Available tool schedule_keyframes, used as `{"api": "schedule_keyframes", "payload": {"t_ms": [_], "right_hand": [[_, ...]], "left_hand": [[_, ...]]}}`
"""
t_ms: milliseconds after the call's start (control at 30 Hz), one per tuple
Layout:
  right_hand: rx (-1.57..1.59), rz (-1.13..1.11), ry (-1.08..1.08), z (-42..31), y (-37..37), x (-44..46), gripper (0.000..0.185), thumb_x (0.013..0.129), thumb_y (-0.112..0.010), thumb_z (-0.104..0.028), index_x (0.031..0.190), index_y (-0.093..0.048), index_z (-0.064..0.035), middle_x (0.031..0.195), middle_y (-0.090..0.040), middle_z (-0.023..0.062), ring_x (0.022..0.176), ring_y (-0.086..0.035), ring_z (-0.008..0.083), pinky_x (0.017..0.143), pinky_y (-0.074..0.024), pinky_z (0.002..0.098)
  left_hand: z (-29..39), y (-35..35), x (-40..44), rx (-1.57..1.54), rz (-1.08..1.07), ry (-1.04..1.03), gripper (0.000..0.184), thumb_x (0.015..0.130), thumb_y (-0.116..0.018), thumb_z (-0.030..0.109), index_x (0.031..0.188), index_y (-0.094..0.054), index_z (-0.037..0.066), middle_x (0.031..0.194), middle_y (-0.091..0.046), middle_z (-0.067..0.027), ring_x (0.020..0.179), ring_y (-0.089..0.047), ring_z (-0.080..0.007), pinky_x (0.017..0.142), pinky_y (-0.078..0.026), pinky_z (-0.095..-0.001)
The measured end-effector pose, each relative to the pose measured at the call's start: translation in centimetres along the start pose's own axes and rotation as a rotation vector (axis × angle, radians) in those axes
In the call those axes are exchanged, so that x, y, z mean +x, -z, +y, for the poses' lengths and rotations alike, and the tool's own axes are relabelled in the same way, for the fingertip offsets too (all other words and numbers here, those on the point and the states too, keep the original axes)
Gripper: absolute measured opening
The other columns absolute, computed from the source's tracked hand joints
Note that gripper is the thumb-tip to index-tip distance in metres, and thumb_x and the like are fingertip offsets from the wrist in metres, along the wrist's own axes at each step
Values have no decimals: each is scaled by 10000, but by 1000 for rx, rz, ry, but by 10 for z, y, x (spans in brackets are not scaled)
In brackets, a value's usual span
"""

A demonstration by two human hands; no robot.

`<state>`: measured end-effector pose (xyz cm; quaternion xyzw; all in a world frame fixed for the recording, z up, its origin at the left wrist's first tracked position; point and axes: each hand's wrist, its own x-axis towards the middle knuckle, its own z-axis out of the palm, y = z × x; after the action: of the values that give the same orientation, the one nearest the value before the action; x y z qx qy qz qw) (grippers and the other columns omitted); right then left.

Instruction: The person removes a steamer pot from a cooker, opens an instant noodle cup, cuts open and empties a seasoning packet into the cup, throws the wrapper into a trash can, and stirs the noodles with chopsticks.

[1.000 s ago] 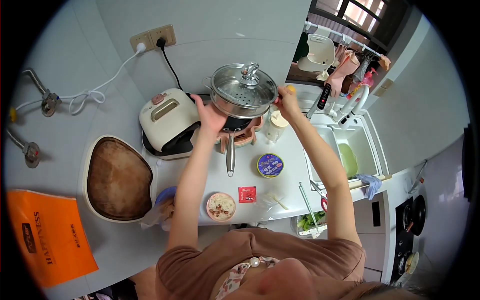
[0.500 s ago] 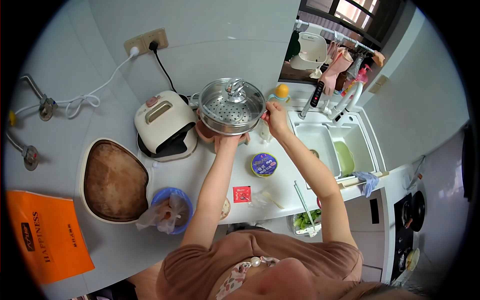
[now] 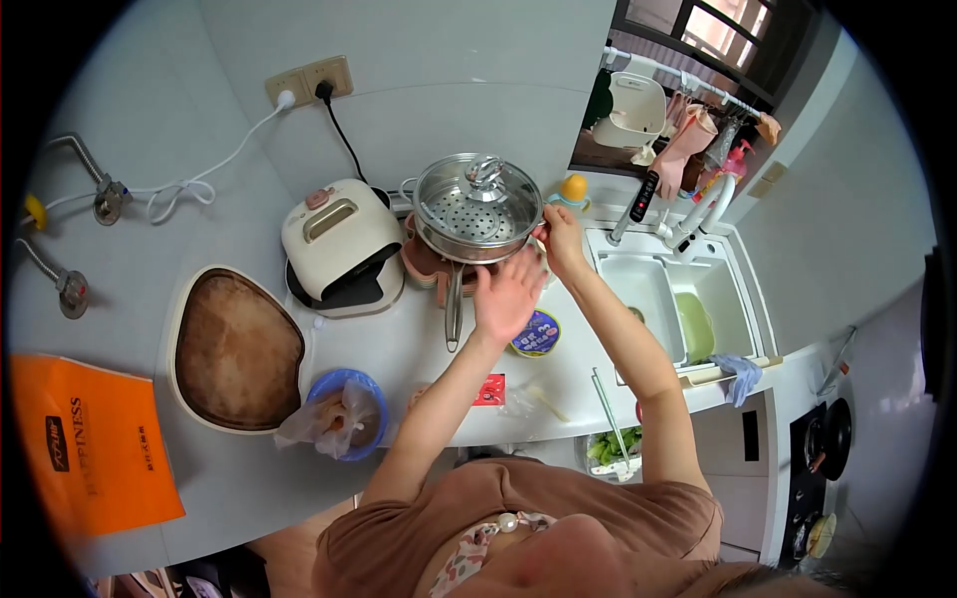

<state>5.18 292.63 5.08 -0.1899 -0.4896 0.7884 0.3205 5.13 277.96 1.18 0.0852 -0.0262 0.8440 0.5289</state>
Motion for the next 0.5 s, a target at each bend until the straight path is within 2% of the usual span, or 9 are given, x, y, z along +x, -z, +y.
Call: {"api": "schedule_keyframes", "payload": {"t_ms": [67, 133, 167, 200, 233, 300, 333, 367, 500], "right_hand": [[-65, -2, 43, 7, 7, 13, 152, 915, -465, -148, 847, -525, -25, 668, -561, 42, 512, -520, 109, 483, -405, 219], [-88, -9, 71, 17, 12, 27, 157, 908, -469, -147, 831, -524, -21, 635, -553, 45, 498, -515, 113, 475, -403, 224], [-95, 1, 78, 18, 11, 34, 159, 905, -471, -147, 825, -522, -19, 625, -549, 47, 493, -513, 114, 471, -402, 225], [-102, 12, 82, 21, 10, 38, 161, 902, -473, -147, 819, -521, -18, 614, -546, 50, 487, -510, 115, 467, -401, 226], [-106, 24, 86, 25, 8, 43, 163, 899, -475, -147, 813, -520, -16, 603, -543, 53, 482, -508, 117, 463, -400, 227], [-119, 25, 92, 36, 5, 56, 167, 899, -475, -147, 807, -517, -14, 600, -545, 59, 478, -505, 117, 461, -399, 228], [-126, 22, 97, 43, 3, 62, 170, 899, -475, -147, 803, -516, -13, 599, -547, 61, 476, -504, 118, 460, -399, 229], [-126, 16, 85, 49, 1, 68, 175, 900, -478, -147, 793, -518, -14, 594, -547, 60, 476, -508, 116, 456, -398, 228], [-202, 14, 120, 69, -4, 78, 189, 905, -484, -151, 781, -531, -16, 589, -547, 47, 479, -520, 111, 456, -400, 223]], "left_hand": [[4, -7, -16, 160, 61, 238, 659, 935, -342, 482, 1362, -302, -20, 1400, -350, -167, 1325, -293, -268, 1108, -216, -399], [37, -24, -29, 716, 113, 445, 531, 919, -432, 402, 1210, -467, -40, 1190, -535, -188, 1084, -537, -287, 884, -449, -368], [62, -33, -32, 1028, 189, 452, 478, 910, -455, 378, 1121, -542, -42, 1073, -610, -185, 948, -625, -280, 763, -521, -344], [89, -42, -28, 1187, 242, 256, 378, 889, -485, 333, 940, -604, -23, 828, -651, -148, 646, -648, -218, 539, -517, -287], [119, -50, -18, 1437, 365, 76, 356, 891, -500, 332, 869, -607, -7, 749, -633, -124, 552, -607, -153, 491, -491, -247], [173, -43, 10, 1763, 519, -453, 301, 888, -564, 300, 914, -589, 2, 737, -617, -69, 662, -610, -120, 582, -472, -221], [196, -32, 29, 1944, 421, -740, 325, 852, -619, 287, 942, -578, -23, 848, -628, -124, 732, -618, -210, 643, -497, -300], [207, -39, 38, 2221, 585, -686, 565, 806, -650, 394, 1125, -521, -54, 1136, -553, -221, 993, -578, -309, 840, -471, -369], [238, -18, 78, 2248, 671, -281, 978, 686, -697, 554, 1316, -341, -105, 1337, -395, -284, 1262, -385, -362, 1035, -322, -382]]}}
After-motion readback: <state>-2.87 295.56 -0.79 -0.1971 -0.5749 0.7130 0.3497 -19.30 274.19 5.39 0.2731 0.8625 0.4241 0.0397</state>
